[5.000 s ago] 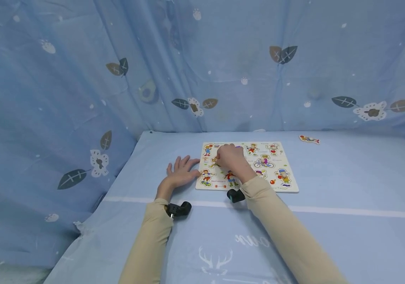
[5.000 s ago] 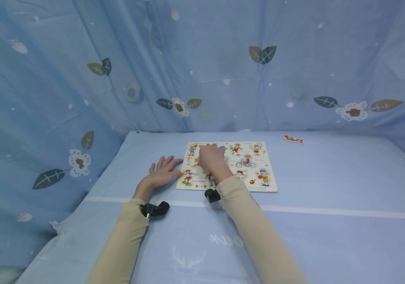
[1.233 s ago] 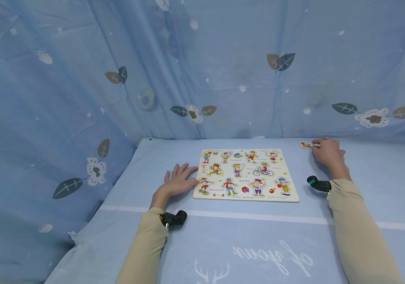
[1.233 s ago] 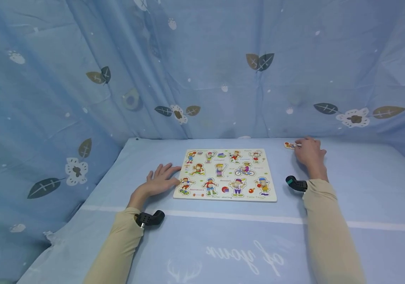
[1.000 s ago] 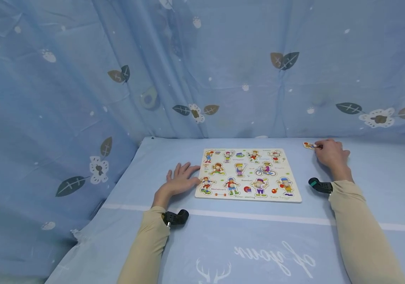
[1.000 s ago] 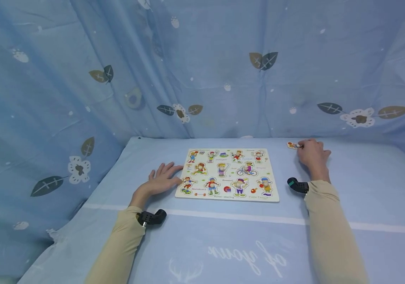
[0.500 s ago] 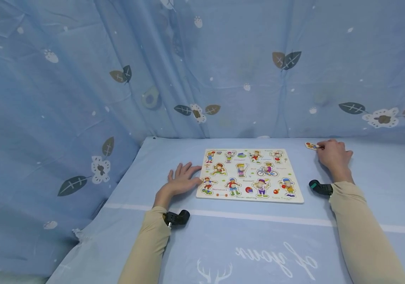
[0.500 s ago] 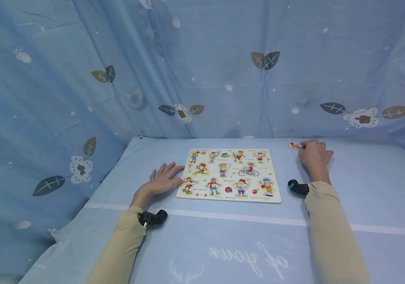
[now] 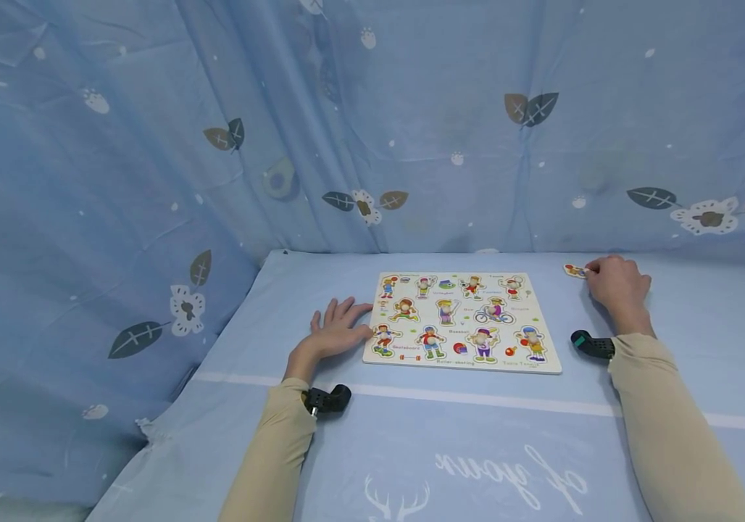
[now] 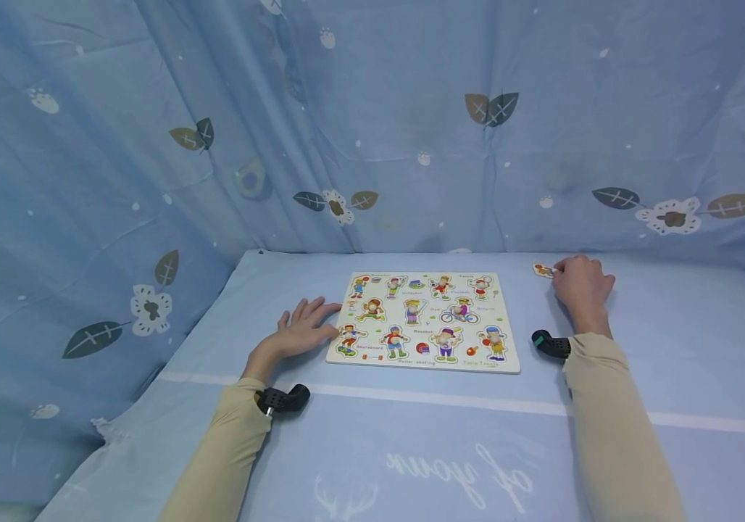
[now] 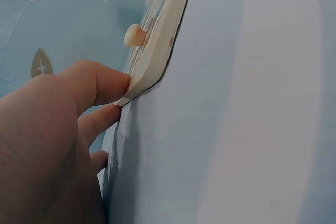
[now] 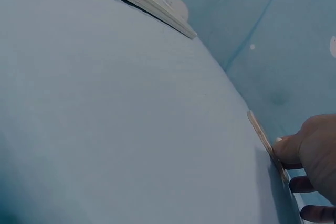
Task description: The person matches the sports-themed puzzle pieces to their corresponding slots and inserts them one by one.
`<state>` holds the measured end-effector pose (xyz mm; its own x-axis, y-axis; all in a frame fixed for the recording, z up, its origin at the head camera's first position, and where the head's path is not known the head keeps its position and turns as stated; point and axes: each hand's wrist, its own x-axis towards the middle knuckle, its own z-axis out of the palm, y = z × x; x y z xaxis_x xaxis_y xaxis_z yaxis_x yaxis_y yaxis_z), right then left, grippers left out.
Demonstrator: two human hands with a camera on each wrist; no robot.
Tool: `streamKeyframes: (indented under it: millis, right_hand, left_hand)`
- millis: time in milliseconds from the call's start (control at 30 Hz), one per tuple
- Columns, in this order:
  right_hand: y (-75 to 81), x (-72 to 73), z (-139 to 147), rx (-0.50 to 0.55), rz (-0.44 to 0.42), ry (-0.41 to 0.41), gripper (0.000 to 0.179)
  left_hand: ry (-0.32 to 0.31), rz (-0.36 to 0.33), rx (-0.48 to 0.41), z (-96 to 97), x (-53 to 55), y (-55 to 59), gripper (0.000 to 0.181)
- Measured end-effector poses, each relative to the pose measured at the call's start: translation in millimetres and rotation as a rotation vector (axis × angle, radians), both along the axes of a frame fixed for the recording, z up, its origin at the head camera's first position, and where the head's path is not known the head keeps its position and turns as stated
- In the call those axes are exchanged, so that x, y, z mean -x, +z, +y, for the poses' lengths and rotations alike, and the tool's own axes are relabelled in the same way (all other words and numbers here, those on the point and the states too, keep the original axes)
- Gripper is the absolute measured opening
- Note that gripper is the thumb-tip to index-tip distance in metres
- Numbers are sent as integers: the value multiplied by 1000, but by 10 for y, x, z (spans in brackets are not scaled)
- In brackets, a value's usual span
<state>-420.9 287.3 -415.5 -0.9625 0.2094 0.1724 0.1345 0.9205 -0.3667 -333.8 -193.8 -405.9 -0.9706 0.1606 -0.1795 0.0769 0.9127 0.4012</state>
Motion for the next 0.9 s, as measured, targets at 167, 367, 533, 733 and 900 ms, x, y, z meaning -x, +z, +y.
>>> streamKeyframes:
  millis: [167,367,533,733,900]
  right_hand:
    - [42,-16,33,8,-6,23,29]
    - [100,-52,67,36,-19,47,29]
    - [109,-53,53,49,17,71,30]
    - [131,-53,38,68,32,87,31]
    - [137,-32,9,81,32,106,33]
  left_hand:
    - [0,3,-7,-2,-6,9,66]
    - [-1,6,1,-2,-5,7,66]
    - [3,4,-7,16,-7,11,66]
    - [9,11,3,13,10,-3,67]
    - [12,13,3,-1,12,-15,67]
